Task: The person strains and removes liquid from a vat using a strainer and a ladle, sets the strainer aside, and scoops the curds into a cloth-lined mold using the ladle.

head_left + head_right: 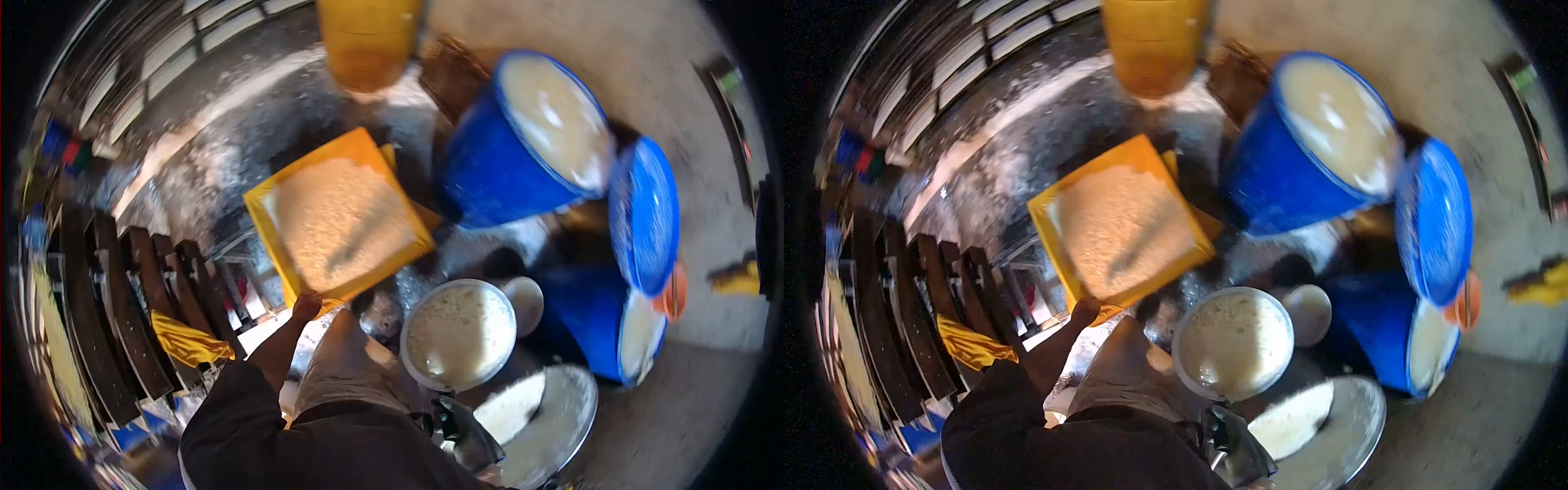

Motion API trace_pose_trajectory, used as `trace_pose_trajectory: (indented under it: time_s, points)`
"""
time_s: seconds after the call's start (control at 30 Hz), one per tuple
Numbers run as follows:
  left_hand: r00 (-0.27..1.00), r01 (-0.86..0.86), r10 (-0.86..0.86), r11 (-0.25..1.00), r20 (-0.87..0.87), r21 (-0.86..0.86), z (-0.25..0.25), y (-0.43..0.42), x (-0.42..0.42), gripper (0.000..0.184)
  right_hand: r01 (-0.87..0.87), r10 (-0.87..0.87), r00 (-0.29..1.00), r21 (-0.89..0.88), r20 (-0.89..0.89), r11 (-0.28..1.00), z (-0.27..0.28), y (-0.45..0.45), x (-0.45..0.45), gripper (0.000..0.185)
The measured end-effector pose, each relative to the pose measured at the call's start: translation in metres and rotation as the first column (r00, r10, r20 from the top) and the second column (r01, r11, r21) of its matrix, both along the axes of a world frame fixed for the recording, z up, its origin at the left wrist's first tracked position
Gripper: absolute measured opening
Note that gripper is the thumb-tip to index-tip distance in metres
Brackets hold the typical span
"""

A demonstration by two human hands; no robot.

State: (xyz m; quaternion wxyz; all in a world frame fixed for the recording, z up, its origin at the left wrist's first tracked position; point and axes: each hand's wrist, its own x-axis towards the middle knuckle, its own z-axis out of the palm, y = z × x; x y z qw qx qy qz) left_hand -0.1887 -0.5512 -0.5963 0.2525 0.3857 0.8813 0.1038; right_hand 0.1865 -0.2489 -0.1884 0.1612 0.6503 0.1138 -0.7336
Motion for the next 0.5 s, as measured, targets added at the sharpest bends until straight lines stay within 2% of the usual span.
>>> trace_pose_trajectory:
  time_s: [0.03,0.07,0.1,0.13,0.17,0.2,0.23,0.27,0.3,0.33,0.4,0.47,0.5]
  points:
    - [0.991,-0.119,0.114,0.991,-0.072,-0.068,-0.003,-0.013,-0.012,0.033,-0.063,0.063,0.998,0.009,-0.026,0.998,-0.013,-0.003,-0.028,0.016]
    - [0.986,-0.152,0.146,0.986,-0.075,-0.072,-0.001,-0.021,-0.016,0.033,-0.115,0.116,0.992,0.021,-0.048,0.993,-0.024,-0.004,-0.058,0.017]
    - [0.908,-0.375,0.349,0.924,-0.232,-0.08,0.013,-0.02,-0.014,0.043,-0.162,0.164,0.984,0.028,-0.073,0.986,-0.035,-0.005,-0.087,0.017]
    - [0.767,-0.576,0.515,0.816,-0.383,-0.056,0.03,-0.02,-0.018,0.054,-0.205,0.208,0.973,0.044,-0.098,0.978,-0.047,-0.007,-0.118,0.018]
    - [0.832,-0.555,0.538,0.803,-0.136,-0.218,0.008,-0.04,-0.028,0.077,-0.247,0.253,0.96,0.058,-0.124,0.967,-0.057,-0.009,-0.15,0.018]
    - [0.81,-0.363,0.309,0.932,-0.498,-0.012,-0.012,-0.053,-0.03,0.086,-0.278,0.286,0.947,0.071,-0.149,0.958,-0.068,-0.009,-0.179,0.019]
    - [0.912,-0.41,0.393,0.89,-0.119,-0.201,0.021,-0.042,-0.043,0.089,-0.306,0.317,0.932,0.087,-0.176,0.948,-0.081,-0.013,-0.205,0.019]
    - [0.831,-0.398,0.519,0.806,0.199,-0.438,0.073,-0.024,-0.06,0.092,-0.329,0.344,0.918,0.104,-0.2,0.939,-0.092,-0.016,-0.234,0.02]
    - [0.835,-0.416,0.526,0.797,0.163,-0.438,0.066,-0.023,-0.058,0.091,-0.348,0.368,0.903,0.127,-0.222,0.929,-0.102,-0.018,-0.261,0.021]
    - [0.826,-0.393,0.533,0.778,0.184,-0.489,0.079,-0.017,-0.059,0.091,-0.358,0.384,0.893,0.147,-0.235,0.922,-0.11,-0.021,-0.285,0.021]
    - [0.801,-0.423,0.562,0.775,0.207,-0.469,0.087,-0.016,-0.06,0.091,-0.37,0.409,0.876,0.189,-0.254,0.91,-0.124,-0.028,-0.325,0.023]
    - [0.793,-0.366,0.56,0.754,0.242,-0.546,0.099,-0.01,-0.066,0.091,-0.364,0.407,0.885,0.208,-0.227,0.908,-0.141,-0.033,-0.344,0.024]
    - [0.801,-0.354,0.544,0.767,0.25,-0.534,0.094,-0.01,-0.07,0.091,-0.338,0.376,0.879,0.173,-0.292,0.925,-0.144,-0.03,-0.348,0.024]
